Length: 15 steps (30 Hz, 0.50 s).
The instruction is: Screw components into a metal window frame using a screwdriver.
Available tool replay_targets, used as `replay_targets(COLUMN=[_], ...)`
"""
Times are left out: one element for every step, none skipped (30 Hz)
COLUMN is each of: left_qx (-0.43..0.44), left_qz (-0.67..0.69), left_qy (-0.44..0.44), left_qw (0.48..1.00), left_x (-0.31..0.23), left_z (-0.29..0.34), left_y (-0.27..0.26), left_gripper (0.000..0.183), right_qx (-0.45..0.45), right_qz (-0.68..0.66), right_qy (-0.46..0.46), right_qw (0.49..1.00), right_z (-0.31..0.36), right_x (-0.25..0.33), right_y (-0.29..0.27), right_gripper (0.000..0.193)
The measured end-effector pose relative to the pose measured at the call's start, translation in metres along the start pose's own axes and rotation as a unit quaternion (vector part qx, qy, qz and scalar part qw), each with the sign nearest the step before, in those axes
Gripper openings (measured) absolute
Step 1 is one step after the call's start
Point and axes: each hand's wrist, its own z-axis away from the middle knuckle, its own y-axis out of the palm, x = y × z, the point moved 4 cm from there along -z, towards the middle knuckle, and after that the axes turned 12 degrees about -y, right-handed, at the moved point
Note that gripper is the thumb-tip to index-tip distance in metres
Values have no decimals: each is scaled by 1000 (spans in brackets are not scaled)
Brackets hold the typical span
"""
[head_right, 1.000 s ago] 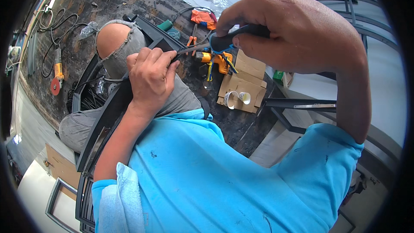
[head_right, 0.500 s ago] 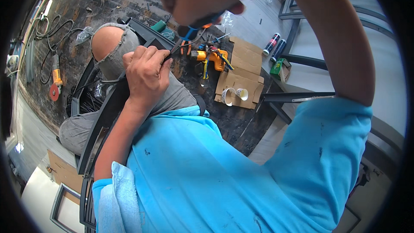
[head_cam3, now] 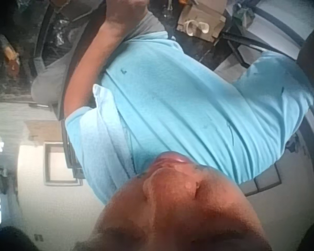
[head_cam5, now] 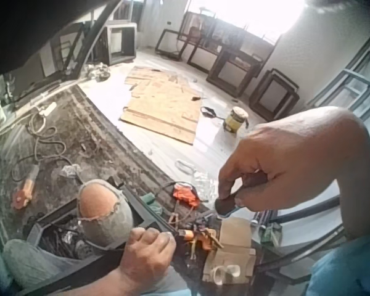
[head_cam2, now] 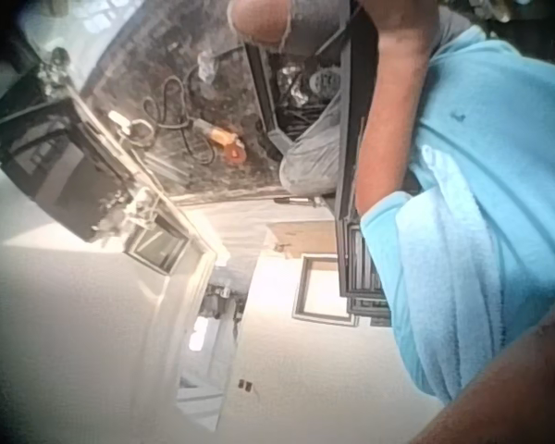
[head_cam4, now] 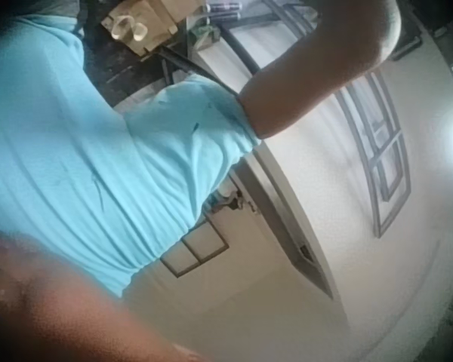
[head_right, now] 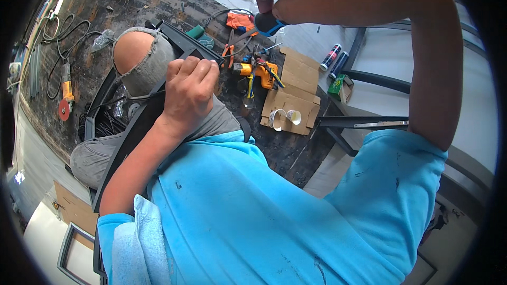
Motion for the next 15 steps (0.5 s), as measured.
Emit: replay_targets(left_qx=[-19,-18,4,24,23,27,30,31,39,47,49,53,58,60,57], left_qz=[-7,-4,1,4,4,11,19,20,12,6,8,16,24,26,29], left_qy=[21,20,29,37,36,15,-4,-4,-22,-39,-38,-60,-83,-82,-84], left_qw=[1000,1000,1000,999,999,999,999,999,999,998,998,997,995,994,994], left_x=[-3,-2,-3,-1,1,4,5,5,6,6,5,6,7,7,7], left_z=[0,-1,-3,-4,-4,-3,-2,-1,0,0,1,0,0,2,4], left_y=[0,0,-1,-2,-3,-5,-6,-7,-8,-10,-14,-20,-24,-24,-25], left_gripper=[5,5,5,4,4,4,4,4,7,10,10,20,30,30,30], right_qx=[53,56,112,165,167,129,89,89,93,97,98,100,101,103,114], right_qz=[-19,-20,-97,-172,-171,-107,-44,-45,-48,-52,-54,-54,-55,-57,-97], right_qy=[6,7,15,22,21,22,24,24,14,5,7,-18,-42,-41,-28], right_qw=[998,998,989,971,971,986,995,995,994,994,994,993,992,992,988], right_z=[-1,-4,-8,-11,-10,-9,-7,-7,-7,-6,-5,-4,-4,-6,-8], right_x=[-3,-9,-15,-15,-12,-7,-5,-6,-6,-5,-5,-2,1,-1,-6], right_y=[-4,-12,-14,-13,-8,-2,-1,-1,-2,-2,-2,-1,0,-1,-1], right_gripper=[39,39,38,38,38,37,36,36,37,38,38,40,42,42,44])
